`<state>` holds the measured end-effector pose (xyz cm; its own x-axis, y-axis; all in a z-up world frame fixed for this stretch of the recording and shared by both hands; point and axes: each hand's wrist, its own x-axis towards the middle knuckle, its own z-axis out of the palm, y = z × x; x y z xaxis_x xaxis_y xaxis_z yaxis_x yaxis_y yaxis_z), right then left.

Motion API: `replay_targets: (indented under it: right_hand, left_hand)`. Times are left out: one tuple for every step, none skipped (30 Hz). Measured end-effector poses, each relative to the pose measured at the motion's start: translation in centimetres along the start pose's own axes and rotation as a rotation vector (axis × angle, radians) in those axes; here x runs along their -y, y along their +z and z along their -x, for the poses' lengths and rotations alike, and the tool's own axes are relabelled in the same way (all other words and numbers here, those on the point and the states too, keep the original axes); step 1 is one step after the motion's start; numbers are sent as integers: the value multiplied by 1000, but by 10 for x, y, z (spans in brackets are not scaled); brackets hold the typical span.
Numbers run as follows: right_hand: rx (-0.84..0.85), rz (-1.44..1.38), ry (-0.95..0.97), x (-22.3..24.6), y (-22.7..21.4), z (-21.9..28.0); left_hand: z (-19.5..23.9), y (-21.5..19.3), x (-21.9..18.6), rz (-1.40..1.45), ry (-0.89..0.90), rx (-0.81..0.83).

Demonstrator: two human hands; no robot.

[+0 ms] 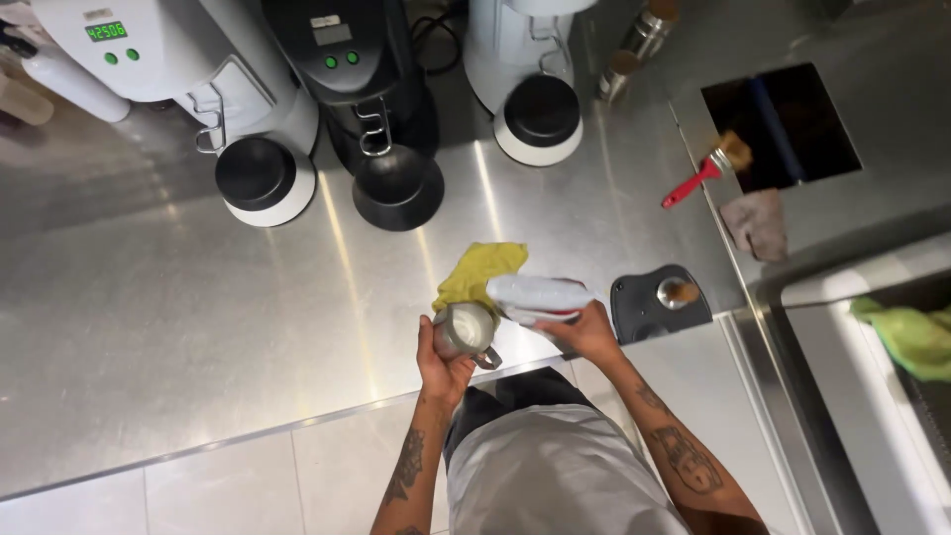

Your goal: The person grinds coffee beans into a portafilter, tamps the grounds, and brews espresso shots into cups. They steam milk in a metal pitcher using the espresso machine's steam wand, then pour the milk into the espresso to create latte art. Finally, the person places the finished coffee cups and a plate of food onto a serving tray.

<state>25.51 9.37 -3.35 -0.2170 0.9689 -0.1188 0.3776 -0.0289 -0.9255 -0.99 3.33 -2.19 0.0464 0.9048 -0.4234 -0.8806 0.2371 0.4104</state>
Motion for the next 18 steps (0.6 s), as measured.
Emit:
replay_targets:
  right_hand:
    - [-3, 2, -17, 22, -9, 2]
    - [-6, 3, -33, 44, -18, 6]
    - [3, 10, -32, 55, -26, 6]
    - [-3, 100, -56, 67, -31, 8]
    - [-9, 191, -80, 79, -37, 10]
    - [-15, 191, -81, 86, -45, 9]
    - [-28, 297, -183, 93, -53, 7]
    - [-45, 402, -279, 100, -60, 9]
    - [-54, 403, -276, 114, -65, 5]
    - [-45, 504, -323, 126, -70, 8]
    - [-34, 605, -369, 138, -75, 11]
    - [-41, 607, -353, 149, -78, 14]
    - [-34, 702, -350, 161, -80, 18]
    - [-32, 795, -359, 173, -83, 15]
    - [-45, 796, -357, 182, -85, 10]
    - [-61, 874, -388, 191, -87, 10]
    - [-76, 953, -417, 200, -89, 10]
    - [-76, 952, -397, 205, -88, 15]
  left_hand:
    - [-7, 5, -3, -16, 0, 29]
    - [-12, 10, -6, -33, -2, 57]
    - [-19, 10, -6, -23, 2, 53]
    - [-24, 8, -8, -22, -5, 85]
    - [-28, 7, -11, -21, -12, 116]
    - [-32, 12, -15, -23, -14, 121]
    - [-35, 18, -20, -28, -39, 123]
    - [-38, 23, -24, -36, -70, 127]
    - [-45, 20, -27, -40, -77, 133]
    - [-49, 14, -26, -46, -99, 138]
    - [-52, 9, -24, -52, -121, 144]
    - [-51, 10, -24, -55, -138, 145]
    - [-49, 12, -24, -50, -167, 145]
    - [-54, 16, -29, -51, -184, 154]
    - [-66, 7, -28, -58, -189, 164]
    - [-75, -3, -24, -58, -211, 185]
    - [-83, -13, -19, -58, -233, 206]
    - [-77, -11, -19, -60, -252, 202]
